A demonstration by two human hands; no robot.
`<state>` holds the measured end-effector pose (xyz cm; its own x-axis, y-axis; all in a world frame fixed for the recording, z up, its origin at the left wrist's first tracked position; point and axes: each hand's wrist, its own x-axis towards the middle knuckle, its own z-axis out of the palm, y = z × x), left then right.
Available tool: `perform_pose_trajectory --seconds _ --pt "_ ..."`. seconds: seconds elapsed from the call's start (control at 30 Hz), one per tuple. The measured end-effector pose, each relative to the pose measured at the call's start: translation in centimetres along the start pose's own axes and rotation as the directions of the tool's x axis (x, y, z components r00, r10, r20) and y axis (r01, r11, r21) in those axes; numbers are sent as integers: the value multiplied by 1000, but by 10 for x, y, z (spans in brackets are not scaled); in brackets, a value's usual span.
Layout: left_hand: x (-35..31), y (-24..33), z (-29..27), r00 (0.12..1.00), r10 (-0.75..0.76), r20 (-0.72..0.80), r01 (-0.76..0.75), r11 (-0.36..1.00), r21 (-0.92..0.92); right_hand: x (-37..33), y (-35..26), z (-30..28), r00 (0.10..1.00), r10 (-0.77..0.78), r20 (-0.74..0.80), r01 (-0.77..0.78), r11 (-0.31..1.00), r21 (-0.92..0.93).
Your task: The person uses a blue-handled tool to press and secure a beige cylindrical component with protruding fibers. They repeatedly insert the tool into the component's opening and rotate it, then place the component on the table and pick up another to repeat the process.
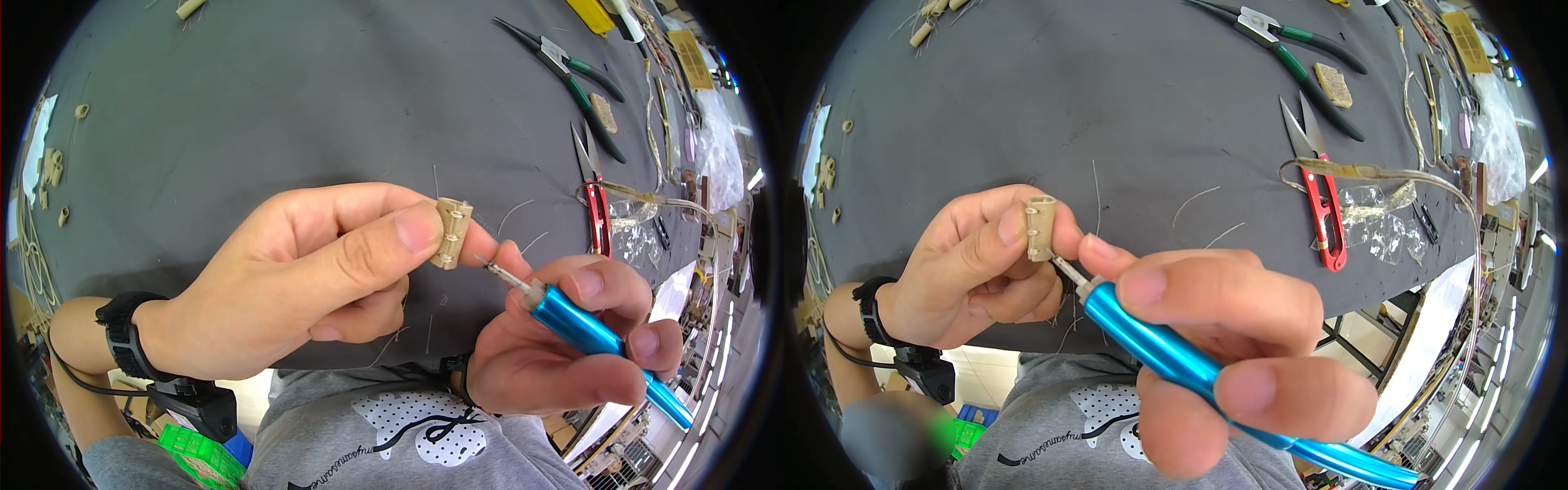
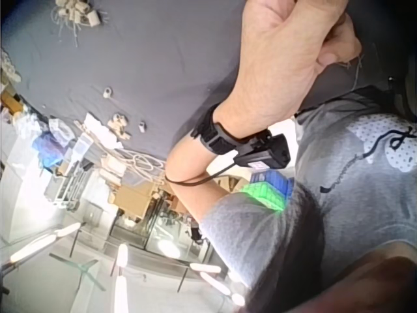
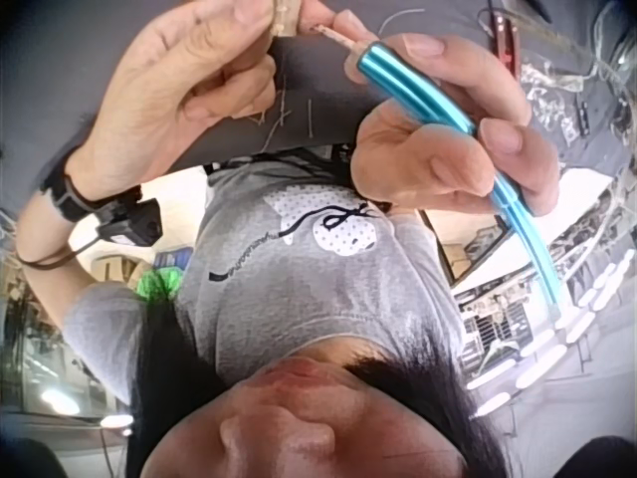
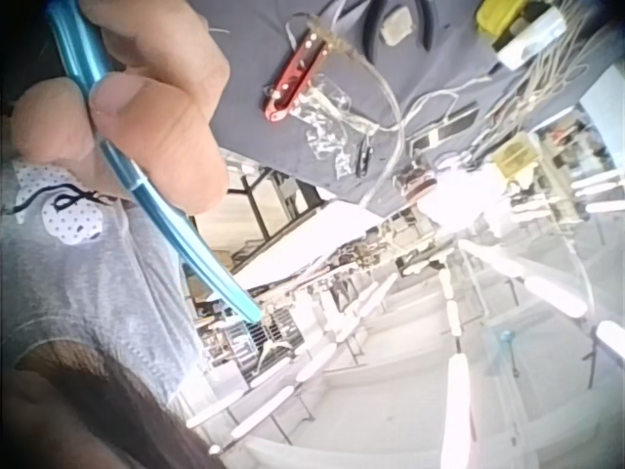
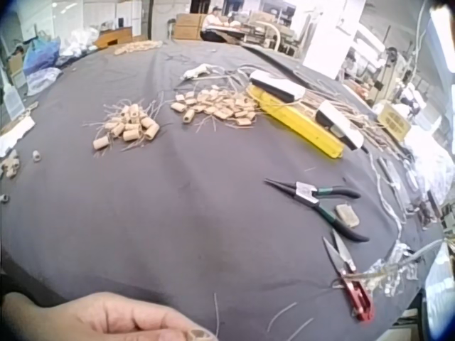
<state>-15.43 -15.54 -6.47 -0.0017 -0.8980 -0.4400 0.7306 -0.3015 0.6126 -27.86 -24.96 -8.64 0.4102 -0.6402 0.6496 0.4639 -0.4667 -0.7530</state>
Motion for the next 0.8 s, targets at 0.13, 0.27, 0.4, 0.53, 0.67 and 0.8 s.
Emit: perform_pose_trajectory --seconds 0.13,0.27,0.4,0.53,0.67,0.8 --pt "0 0 0 1000 4 12 -4 1000 -1 1 1 -4 1000 23 14 -23 999 36" --pt "1 0 -1 1000 16 20 -16 1000 18 2 2 -3 999 41 18 -41 998 42" --pt "1 -2 -1 999 34 21 -35 999 24 3 2 -2 998 50 23 -51 998 42" --pt "1 0 -1 999 24 33 -25 1000 14 3 1 -1 998 54 30 -55 998 42" --pt "2 -1 -2 999 21 27 -22 1000 14 3 3 -1 997 63 33 -65 997 43" --pt "1 0 -1 1000 23 15 -24 1000 20 4 2 -1 997 64 38 -66 997 45"
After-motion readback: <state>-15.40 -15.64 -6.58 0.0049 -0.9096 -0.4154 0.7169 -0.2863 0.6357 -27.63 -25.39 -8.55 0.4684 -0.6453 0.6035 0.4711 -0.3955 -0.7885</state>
